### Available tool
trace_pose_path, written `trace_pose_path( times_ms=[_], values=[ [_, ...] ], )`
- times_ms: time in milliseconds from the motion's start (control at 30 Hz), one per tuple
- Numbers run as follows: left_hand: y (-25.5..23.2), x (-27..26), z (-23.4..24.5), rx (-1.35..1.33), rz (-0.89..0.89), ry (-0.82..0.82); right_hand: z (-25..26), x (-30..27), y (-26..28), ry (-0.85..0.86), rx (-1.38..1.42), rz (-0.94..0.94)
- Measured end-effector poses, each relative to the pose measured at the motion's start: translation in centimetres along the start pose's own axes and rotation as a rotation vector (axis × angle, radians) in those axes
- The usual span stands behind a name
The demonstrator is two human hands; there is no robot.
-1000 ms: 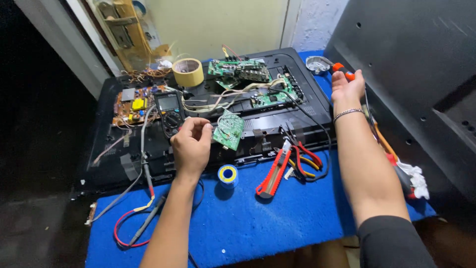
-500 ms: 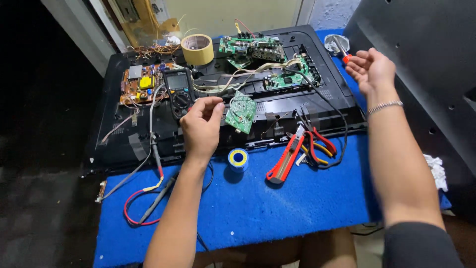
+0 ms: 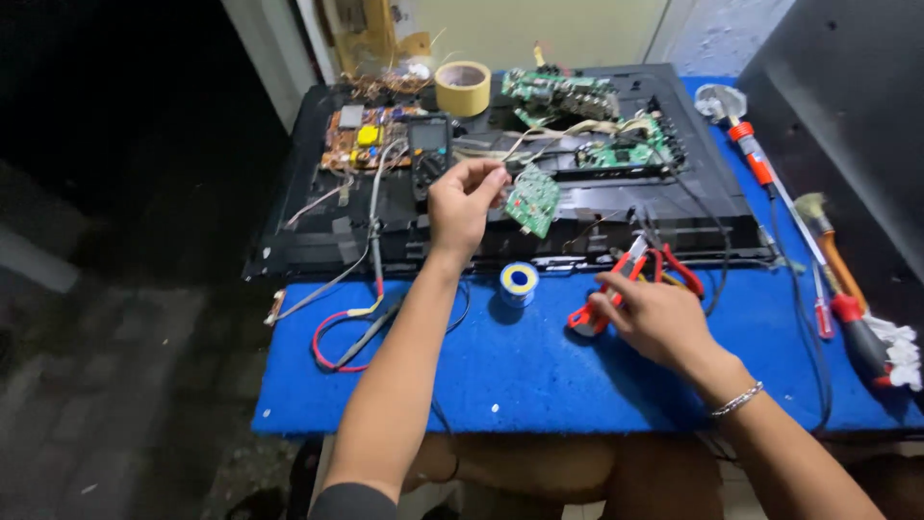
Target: Repairing a television circuit board by soldering components and trimming wires.
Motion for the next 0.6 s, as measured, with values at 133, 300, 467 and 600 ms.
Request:
trace_pose_path(
  times_ms=[133, 300, 467, 600],
  values=[
    [-3.5, -0.4, 1.3, 0.026, -0.021, -0.042, 1.7, 0.0, 2.0, 0.151, 0.002, -0.076],
    [-5.5, -1.3, 1.1, 0.468, -0.176, 0.049, 1.3, 0.0, 1.5, 0.202, 0.006, -0.150],
    [-6.7, -2.7, -0.3, 0.742, -0.188, 0.208, 3.1, 2.0, 2.2, 0.111, -0.001, -0.095],
    [-5.7, -3.0, -1.1, 0.784, -0.240, 0.247, 5.6, 5.2, 4.6, -0.216, 0.170, 0.053]
  ],
)
Point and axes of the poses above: each hand's wrist, its own x-axis towards the middle knuckle, its own z-axis out of the back of the hand, y = z × x, the point moved 6 cm from there along x, towards the middle knuckle, and after that the axes turned 2 degrees about -y, right-handed, at the moved point
